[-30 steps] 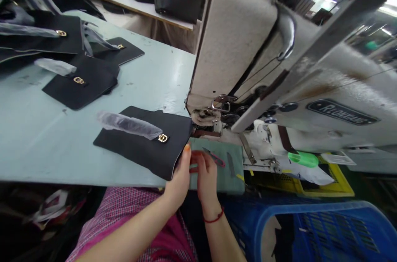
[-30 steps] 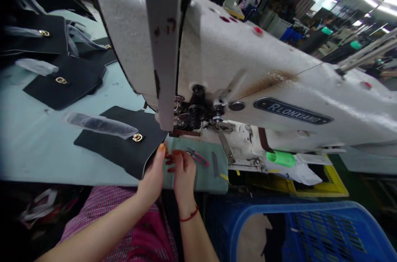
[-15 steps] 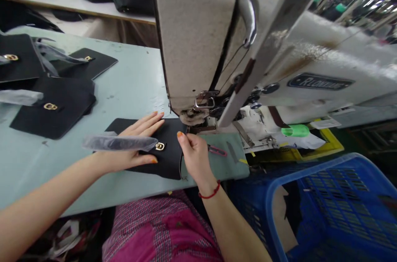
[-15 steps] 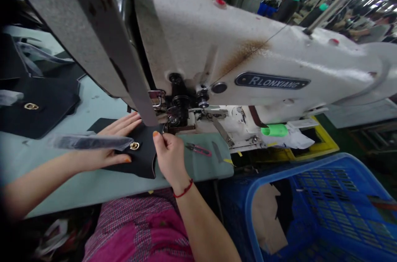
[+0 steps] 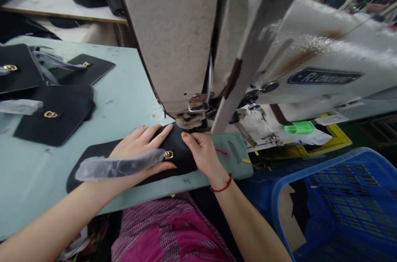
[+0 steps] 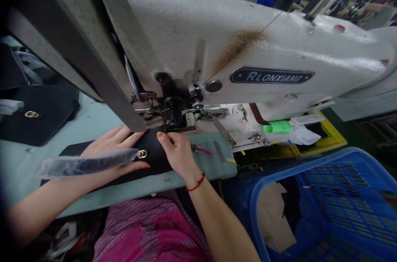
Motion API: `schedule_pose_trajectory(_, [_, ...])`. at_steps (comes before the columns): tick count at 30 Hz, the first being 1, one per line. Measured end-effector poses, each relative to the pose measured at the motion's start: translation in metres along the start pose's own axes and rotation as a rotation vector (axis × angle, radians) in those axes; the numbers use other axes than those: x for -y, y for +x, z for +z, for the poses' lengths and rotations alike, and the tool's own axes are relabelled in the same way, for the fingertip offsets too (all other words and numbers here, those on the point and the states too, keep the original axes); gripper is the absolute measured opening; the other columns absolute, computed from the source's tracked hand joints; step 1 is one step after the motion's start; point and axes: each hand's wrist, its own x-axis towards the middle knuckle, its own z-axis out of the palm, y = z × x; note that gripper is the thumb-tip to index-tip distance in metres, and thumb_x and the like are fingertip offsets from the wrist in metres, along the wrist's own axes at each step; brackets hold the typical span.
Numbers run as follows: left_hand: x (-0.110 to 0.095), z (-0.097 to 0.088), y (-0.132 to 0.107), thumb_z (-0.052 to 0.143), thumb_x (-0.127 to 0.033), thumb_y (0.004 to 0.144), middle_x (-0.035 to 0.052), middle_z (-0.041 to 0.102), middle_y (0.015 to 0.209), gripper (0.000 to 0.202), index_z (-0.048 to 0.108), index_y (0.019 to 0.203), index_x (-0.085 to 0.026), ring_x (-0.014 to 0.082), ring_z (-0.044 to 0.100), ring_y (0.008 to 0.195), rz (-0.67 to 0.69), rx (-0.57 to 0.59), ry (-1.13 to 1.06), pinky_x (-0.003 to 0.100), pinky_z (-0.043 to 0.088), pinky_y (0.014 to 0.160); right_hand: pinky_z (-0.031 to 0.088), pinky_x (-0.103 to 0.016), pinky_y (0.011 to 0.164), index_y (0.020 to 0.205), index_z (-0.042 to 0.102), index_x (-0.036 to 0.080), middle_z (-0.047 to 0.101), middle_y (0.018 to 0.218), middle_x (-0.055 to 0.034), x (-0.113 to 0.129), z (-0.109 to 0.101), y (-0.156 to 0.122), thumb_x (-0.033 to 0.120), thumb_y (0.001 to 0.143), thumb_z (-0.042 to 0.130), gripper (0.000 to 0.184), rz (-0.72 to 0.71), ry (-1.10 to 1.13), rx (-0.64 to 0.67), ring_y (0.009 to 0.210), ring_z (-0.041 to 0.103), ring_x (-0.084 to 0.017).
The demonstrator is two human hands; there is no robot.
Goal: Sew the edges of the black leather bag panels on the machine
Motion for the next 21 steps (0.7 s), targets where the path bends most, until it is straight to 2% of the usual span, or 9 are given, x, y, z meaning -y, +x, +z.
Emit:
schedule_pose_trajectory(7, [0.002,0.000,0.004,0.051,-0.073,0.081,0.0200,0.059,0.128,0.091,0.037,0.150,-0.015,0.0387,0.058,0.110,-0.029,-0.044,0.036,0.049,0.050,0.091,0.018,-0.026,0.052,0.058,0.031,0.018,0.027,0.058,0.0041,0.005,-0.003,0.007,0.048,0.093,0.051,0.051,-0.005,-0.067,-0.008,0.056,0.027,-0.008])
schedule_pose_trajectory(12, [0.006,0.001,0.007,0.054,-0.067,0.084,0.0219,0.056,0.136,0.083,0.041,0.149,-0.017,0.0433,0.056,0.118,-0.039,-0.066,-0.001,0.059,0.045,0.098,0.022,-0.024,0.053,0.062,0.035,0.018,0.031,0.060,0.0043,0.004,-0.008,-0.010,0.042,0.096,0.050,0.045,-0.069,-0.126,0.030,0.057,0.031,-0.008])
schedule_pose_trajectory(15, [0.007,0.009,0.001,0.058,-0.059,0.086,0.0209,0.044,0.150,0.072,0.047,0.144,-0.017,0.0443,0.043,0.135,-0.045,-0.123,-0.123,0.062,0.040,0.107,0.022,-0.024,0.053,0.062,0.034,0.018,0.031,0.059,0.0046,-0.001,-0.009,-0.020,0.040,0.098,0.048,0.044,-0.114,-0.158,0.018,0.056,0.031,-0.008])
schedule_pose_trajectory(17, [0.006,0.020,-0.008,0.060,-0.050,0.088,0.0166,0.036,0.156,0.062,0.049,0.141,-0.020,0.0402,0.036,0.142,-0.082,-0.189,-0.262,0.059,0.037,0.113,0.022,-0.024,0.053,0.062,0.034,0.018,0.031,0.059,0.0046,-0.006,-0.008,-0.023,0.040,0.099,0.048,0.045,-0.128,-0.169,0.000,0.056,0.031,-0.008])
schedule_pose_trajectory(19, [0.004,0.034,-0.019,0.060,-0.040,0.090,0.0118,0.038,0.156,0.048,0.053,0.135,-0.022,0.0344,0.040,0.141,-0.125,-0.254,-0.419,0.053,0.039,0.114,0.022,-0.024,0.053,0.062,0.033,0.018,0.031,0.057,0.0046,-0.011,-0.006,-0.023,0.042,0.099,0.048,0.046,-0.129,-0.173,-0.016,0.055,0.031,-0.008])
schedule_pose_trajectory(21, [0.002,0.043,-0.029,0.058,-0.030,0.093,0.0088,0.045,0.152,0.035,0.058,0.126,-0.022,0.0298,0.050,0.134,-0.134,-0.313,-0.523,0.048,0.044,0.112,0.021,-0.025,0.052,0.061,0.032,0.018,0.030,0.057,0.0046,-0.015,-0.005,-0.022,0.043,0.098,0.048,0.047,-0.129,-0.182,-0.034,0.054,0.030,-0.008])
